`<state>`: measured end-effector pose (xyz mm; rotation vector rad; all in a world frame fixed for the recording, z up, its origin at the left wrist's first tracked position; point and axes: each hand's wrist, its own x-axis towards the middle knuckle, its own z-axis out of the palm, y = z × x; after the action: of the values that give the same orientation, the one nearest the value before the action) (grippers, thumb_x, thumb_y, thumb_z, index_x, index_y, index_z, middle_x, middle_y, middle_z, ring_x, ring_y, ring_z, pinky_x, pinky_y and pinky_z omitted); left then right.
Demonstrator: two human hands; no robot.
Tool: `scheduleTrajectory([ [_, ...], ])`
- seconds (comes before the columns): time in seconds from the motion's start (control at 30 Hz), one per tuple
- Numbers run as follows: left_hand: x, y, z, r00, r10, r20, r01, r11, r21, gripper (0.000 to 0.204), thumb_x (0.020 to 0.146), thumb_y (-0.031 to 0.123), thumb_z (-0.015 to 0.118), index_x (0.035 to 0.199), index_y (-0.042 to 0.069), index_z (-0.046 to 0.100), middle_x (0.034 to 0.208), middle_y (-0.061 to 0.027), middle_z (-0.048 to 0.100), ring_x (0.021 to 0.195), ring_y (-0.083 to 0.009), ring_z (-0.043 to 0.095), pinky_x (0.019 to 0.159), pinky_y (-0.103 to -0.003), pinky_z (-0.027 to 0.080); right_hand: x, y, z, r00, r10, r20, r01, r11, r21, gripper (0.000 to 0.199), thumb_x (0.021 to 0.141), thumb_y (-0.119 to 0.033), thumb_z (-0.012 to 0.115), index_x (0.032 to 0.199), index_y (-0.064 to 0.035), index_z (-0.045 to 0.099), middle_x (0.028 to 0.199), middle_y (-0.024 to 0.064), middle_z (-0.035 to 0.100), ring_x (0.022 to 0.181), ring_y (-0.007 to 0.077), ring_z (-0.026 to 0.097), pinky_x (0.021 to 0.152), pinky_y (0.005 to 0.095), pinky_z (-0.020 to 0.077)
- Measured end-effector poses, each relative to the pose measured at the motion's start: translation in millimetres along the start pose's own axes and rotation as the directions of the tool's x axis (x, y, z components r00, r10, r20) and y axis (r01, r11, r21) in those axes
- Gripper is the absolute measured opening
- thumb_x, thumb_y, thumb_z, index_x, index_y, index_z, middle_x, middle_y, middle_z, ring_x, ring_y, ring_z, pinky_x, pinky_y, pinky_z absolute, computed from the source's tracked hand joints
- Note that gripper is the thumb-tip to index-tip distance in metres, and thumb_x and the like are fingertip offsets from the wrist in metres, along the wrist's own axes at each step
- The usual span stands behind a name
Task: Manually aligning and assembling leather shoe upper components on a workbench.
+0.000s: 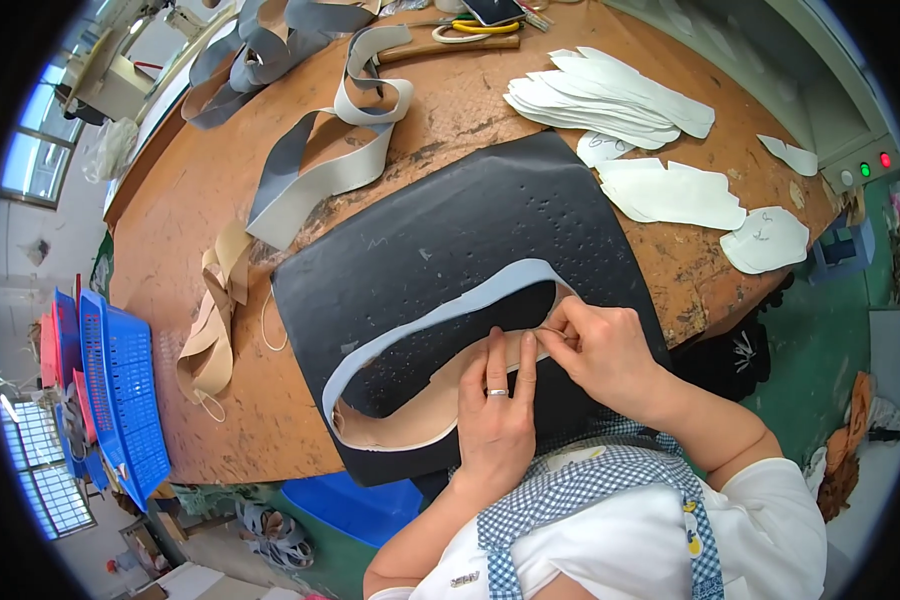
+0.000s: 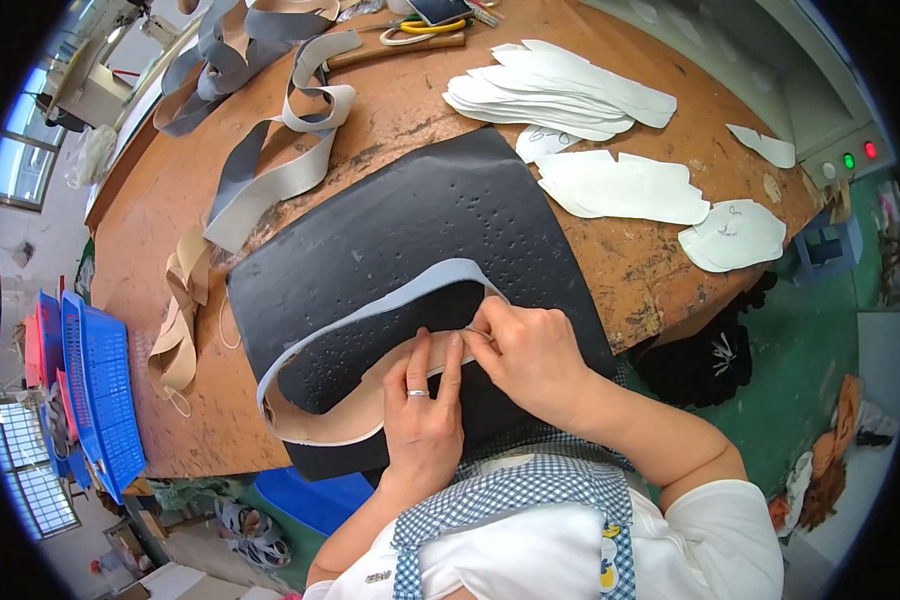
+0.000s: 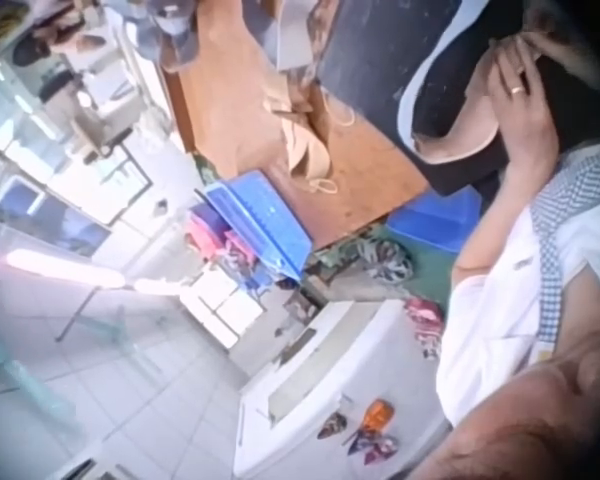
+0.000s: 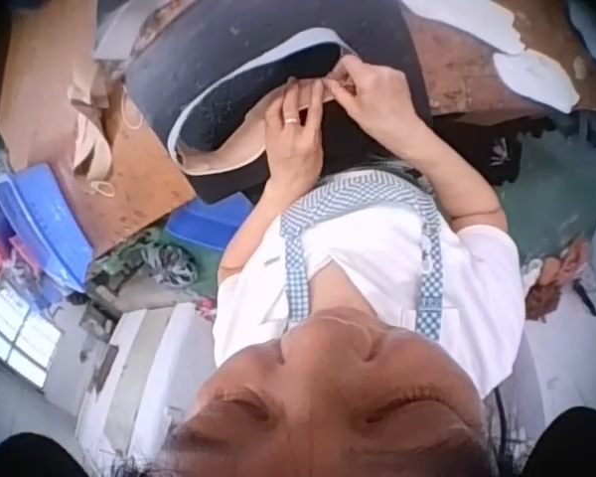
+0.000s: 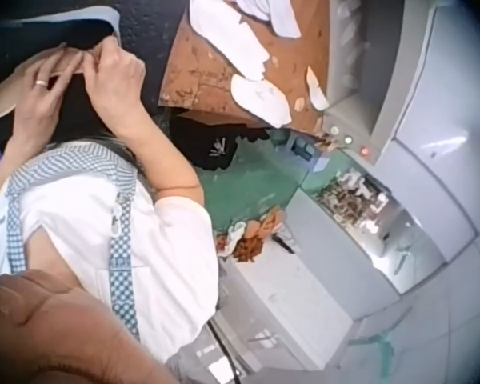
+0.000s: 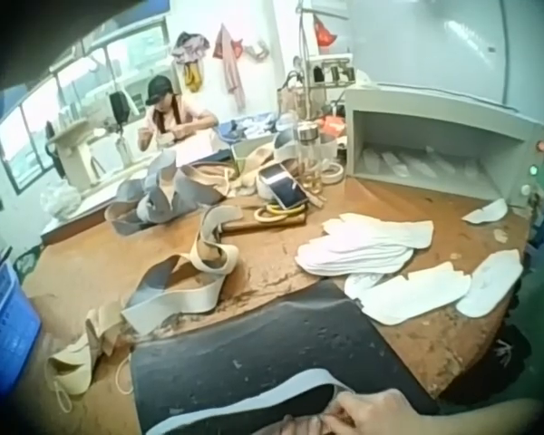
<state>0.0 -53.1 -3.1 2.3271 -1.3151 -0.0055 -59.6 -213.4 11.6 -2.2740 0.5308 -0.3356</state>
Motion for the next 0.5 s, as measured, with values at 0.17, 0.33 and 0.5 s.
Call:
scheduleTrajectory([
  [0.17, 1.2, 3.9, -0.5, 0.997, 0.071, 0.041, -0.073, 0.995, 0.062, 0.061, 0.078, 0.000, 0.059, 0.139, -0.006, 0.052, 0.143, -0.0250, 0.046, 0.127, -0.0366, 0.047, 0.106, -0.048, 0.041, -6.8, 9.6, -5.8, 0.999, 0.027, -0.038, -0.025, 0.999, 0.047, 0.015, 0.087, -0.006, 0.071, 0.079, 0.0009, 0.061, 0.064, 0.0109, 0.065, 0.053, 0.0200, 0.066, 0.050, 0.0300, 0.0499],
  [0.33, -0.7, 5.4, -0.7, 0.989, 0.098, 0.107, -0.113, 0.984, 0.140, 0.060, 0.081, 0.004, 0.058, 0.138, -0.011, 0.049, 0.142, -0.0240, 0.046, 0.128, -0.0357, 0.048, 0.109, -0.052, 0.037, -6.6, 7.0, -4.1, 0.999, 0.010, -0.043, -0.009, 1.000, 0.013, 0.014, 0.086, -0.005, 0.070, 0.078, 0.0001, 0.059, 0.062, 0.0104, 0.063, 0.052, 0.0213, 0.064, 0.049, 0.0312, 0.0490],
  [0.5, -1.2, 6.5, 2.0, 0.987, 0.111, 0.117, -0.131, 0.976, 0.177, 0.060, 0.081, 0.004, 0.058, 0.138, -0.011, 0.049, 0.142, -0.0228, 0.046, 0.127, -0.0353, 0.049, 0.110, -0.053, 0.036, -6.1, 11.6, 1.2, 0.997, -0.009, -0.072, 0.005, 0.998, -0.055, 0.018, 0.085, -0.008, 0.070, 0.075, -0.0022, 0.057, 0.059, 0.0093, 0.062, 0.052, 0.0239, 0.064, 0.049, 0.0338, 0.0484],
])
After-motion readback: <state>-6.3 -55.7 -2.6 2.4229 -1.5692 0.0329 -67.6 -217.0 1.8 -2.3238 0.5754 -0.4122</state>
